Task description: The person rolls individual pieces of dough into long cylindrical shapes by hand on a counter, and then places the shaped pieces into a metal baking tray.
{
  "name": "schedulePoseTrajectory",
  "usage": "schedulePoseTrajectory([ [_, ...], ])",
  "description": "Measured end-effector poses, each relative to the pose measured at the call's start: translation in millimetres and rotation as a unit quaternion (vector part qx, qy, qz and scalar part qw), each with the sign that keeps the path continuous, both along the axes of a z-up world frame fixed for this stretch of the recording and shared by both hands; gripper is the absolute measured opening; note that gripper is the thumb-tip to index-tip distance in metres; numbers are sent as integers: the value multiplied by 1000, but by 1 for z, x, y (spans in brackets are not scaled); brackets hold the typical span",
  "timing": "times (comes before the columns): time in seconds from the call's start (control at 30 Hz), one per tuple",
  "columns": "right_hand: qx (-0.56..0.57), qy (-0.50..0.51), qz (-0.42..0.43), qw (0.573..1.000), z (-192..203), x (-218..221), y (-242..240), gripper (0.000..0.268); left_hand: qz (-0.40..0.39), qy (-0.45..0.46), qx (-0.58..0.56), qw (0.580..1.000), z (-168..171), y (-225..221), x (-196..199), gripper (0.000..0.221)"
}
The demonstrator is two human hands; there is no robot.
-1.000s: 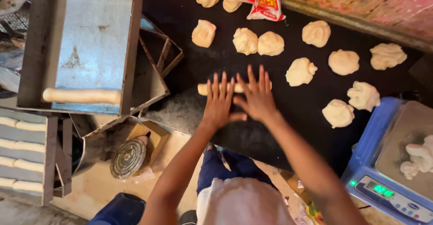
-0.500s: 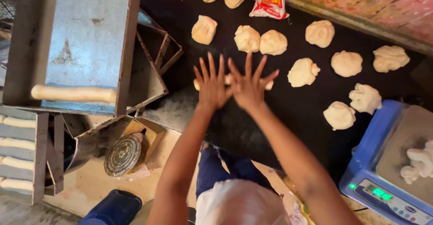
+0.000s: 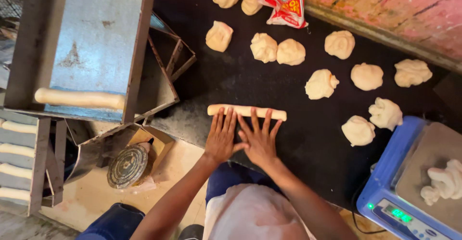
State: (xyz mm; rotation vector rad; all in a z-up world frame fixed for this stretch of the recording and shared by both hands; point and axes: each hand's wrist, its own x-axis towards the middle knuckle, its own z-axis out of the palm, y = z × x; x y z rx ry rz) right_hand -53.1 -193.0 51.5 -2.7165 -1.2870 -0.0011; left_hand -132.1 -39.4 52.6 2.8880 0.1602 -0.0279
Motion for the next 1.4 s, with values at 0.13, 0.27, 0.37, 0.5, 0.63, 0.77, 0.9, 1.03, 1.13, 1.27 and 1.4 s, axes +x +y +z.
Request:
schedulePoseTrajectory([
  [0.13, 16, 30, -58, 998, 7, 94, 49, 56, 60, -106, 98, 988, 15, 38, 92, 104],
  [0.27, -6, 17, -36, 999, 18, 165, 73, 59, 78, -62, 15, 995, 13, 79, 160, 99],
  [0.37, 47, 26, -8, 999, 14, 136, 45, 70, -15, -109, -10, 994, 7, 83, 115, 106],
  [0.5, 66, -17, 30, 997, 13, 35, -13, 68, -73, -95, 22, 993, 17, 58, 20, 108],
  [0.63, 159, 109, 29, 981, 6, 10, -47, 71, -19, -100, -178, 979, 9, 61, -8, 101],
  [0.77, 375, 213, -168, 887, -6, 33, -58, 70, 176, -230, -322, 902, -11, 51, -7, 73],
  [0.9, 390, 309, -210, 842, -31, 34, -31, 72, 197, -217, -330, 897, -27, 43, 16, 63],
  [1.03, 510, 436, -276, 688, -33, 45, -37, 66, 215, -196, -284, 914, -25, 53, 12, 58],
  [1.13, 484, 402, -293, 720, -20, 51, -52, 62, 245, -198, -146, 938, -17, 52, 14, 47],
  [1.27, 307, 316, -215, 871, -4, 53, -37, 45, 203, -232, -230, 923, -3, 47, 25, 34],
  [1.4, 329, 455, -199, 803, 67, 73, -3, 33, 148, -219, -573, 776, 66, 56, 14, 27],
])
